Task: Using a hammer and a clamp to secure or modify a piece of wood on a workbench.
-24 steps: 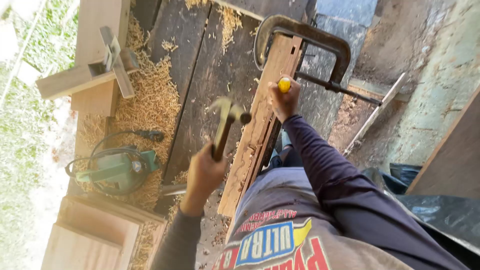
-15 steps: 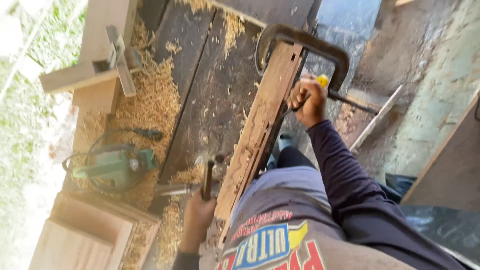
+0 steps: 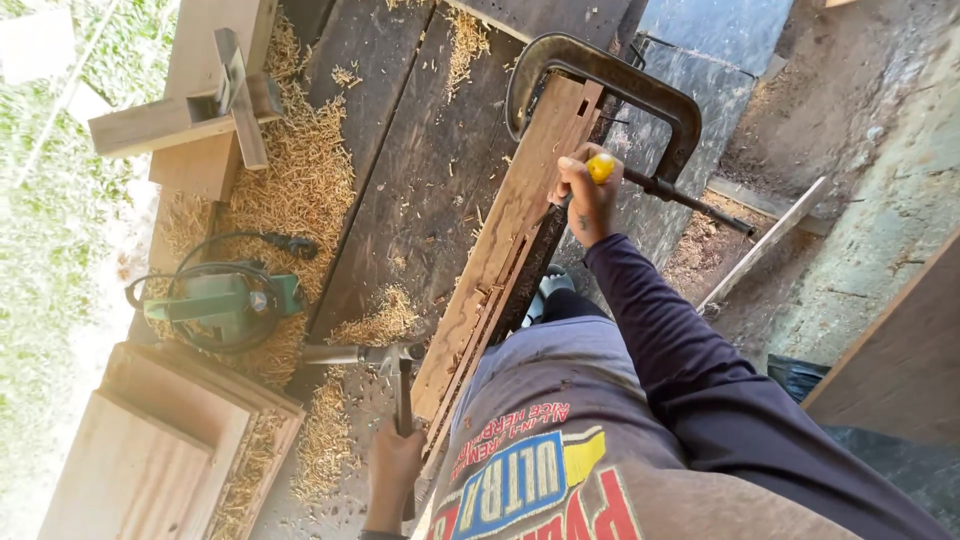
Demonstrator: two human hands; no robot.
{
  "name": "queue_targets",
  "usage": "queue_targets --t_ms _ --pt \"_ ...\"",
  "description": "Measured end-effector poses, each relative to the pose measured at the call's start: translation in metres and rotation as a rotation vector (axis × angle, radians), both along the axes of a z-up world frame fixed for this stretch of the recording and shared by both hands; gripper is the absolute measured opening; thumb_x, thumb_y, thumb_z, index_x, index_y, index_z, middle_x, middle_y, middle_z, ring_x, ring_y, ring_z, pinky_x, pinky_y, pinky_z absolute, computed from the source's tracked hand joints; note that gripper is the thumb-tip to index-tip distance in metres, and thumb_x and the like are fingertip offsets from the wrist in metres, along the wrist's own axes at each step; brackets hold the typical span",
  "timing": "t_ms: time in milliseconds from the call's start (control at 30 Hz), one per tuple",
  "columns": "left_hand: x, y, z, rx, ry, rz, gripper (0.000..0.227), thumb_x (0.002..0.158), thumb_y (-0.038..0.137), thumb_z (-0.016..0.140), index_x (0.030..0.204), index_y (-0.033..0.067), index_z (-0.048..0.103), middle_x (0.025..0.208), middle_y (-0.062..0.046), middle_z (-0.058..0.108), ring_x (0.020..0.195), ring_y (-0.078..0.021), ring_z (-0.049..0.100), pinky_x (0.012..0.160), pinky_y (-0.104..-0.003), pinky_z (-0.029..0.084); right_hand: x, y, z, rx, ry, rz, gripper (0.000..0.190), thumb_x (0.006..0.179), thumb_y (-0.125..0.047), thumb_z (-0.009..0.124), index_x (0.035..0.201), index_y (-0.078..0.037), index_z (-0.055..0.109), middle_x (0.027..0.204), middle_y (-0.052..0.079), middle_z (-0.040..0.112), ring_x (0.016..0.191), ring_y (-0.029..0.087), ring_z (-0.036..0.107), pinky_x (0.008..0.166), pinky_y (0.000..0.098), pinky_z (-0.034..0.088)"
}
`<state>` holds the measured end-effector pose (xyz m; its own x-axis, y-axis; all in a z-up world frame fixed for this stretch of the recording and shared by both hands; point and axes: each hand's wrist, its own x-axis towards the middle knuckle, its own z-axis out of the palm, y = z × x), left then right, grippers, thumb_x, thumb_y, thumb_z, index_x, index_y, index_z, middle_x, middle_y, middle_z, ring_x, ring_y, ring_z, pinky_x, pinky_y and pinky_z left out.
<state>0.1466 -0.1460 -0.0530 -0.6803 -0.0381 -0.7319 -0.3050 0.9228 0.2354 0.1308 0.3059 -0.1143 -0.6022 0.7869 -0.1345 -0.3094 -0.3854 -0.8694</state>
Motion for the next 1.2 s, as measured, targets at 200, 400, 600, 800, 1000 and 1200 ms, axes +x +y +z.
queue_targets --t_ms 200,400,600,800,1000,1200 --pt "0.031 -0.009 -0.024 -0.042 0.093 -0.103 0.031 0.073 0.027 0.07 0.094 0.0038 0.072 0.081 -0.02 0.075 0.08 -0.0361 0.074 0.072 -0.047 0.055 -0.001 0.0 -0.002 0.006 0.052 0.135 0.022 0.094 -0.01 0.068 0.078 -0.006 0.053 0.064 0.004 0.054 0.051 0.013 0.053 0.049 0.0313 0.046" --pt "0.05 0.011 -0.009 -0.066 0.048 -0.002 0.033 0.073 0.028 0.07 0.096 0.0044 0.068 0.08 -0.019 0.074 0.075 -0.0341 0.074 0.07 -0.048 0.055 -0.008 -0.002 -0.016 -0.051 0.0 0.219 0.02 0.093 -0.006 0.066 0.079 -0.006 0.053 0.065 0.002 0.052 0.054 0.012 0.053 0.052 0.0314 0.047" --pt "0.056 0.029 0.009 -0.07 0.011 0.116 0.032 0.074 0.029 0.068 0.097 0.0068 0.068 0.081 -0.017 0.074 0.072 -0.0317 0.075 0.07 -0.047 0.056 -0.01 -0.006 -0.018 -0.075 0.036 0.17 0.022 0.094 -0.004 0.066 0.078 -0.006 0.05 0.07 0.001 0.05 0.058 0.01 0.051 0.052 0.031 0.043" --pt "0.044 0.023 -0.001 -0.02 0.047 0.073 0.035 0.071 0.028 0.068 0.1 0.0072 0.067 0.08 -0.019 0.073 0.073 -0.0335 0.073 0.071 -0.049 0.055 -0.001 -0.034 -0.03 0.088 0.005 0.092 0.027 0.091 -0.009 0.069 0.074 -0.007 0.048 0.062 0.001 0.053 0.052 0.009 0.054 0.046 0.0286 0.047" --pt "0.025 -0.005 -0.003 0.035 0.057 -0.095 0.039 0.07 0.029 0.07 0.102 0.0057 0.068 0.082 -0.021 0.074 0.079 -0.0376 0.074 0.074 -0.049 0.055 0.0 -0.053 -0.023 0.283 -0.048 0.041 0.027 0.095 -0.009 0.069 0.077 -0.006 0.05 0.065 0.001 0.054 0.056 0.008 0.055 0.051 0.0264 0.047" --pt "-0.002 -0.03 -0.025 0.068 0.024 -0.213 0.032 0.074 0.027 0.068 0.098 0.0056 0.068 0.084 -0.021 0.073 0.081 -0.0383 0.074 0.075 -0.05 0.055 -0.007 -0.054 -0.027 0.294 -0.028 -0.042 0.025 0.094 -0.009 0.066 0.076 -0.006 0.049 0.064 0.001 0.054 0.053 0.009 0.054 0.049 0.0269 0.046"
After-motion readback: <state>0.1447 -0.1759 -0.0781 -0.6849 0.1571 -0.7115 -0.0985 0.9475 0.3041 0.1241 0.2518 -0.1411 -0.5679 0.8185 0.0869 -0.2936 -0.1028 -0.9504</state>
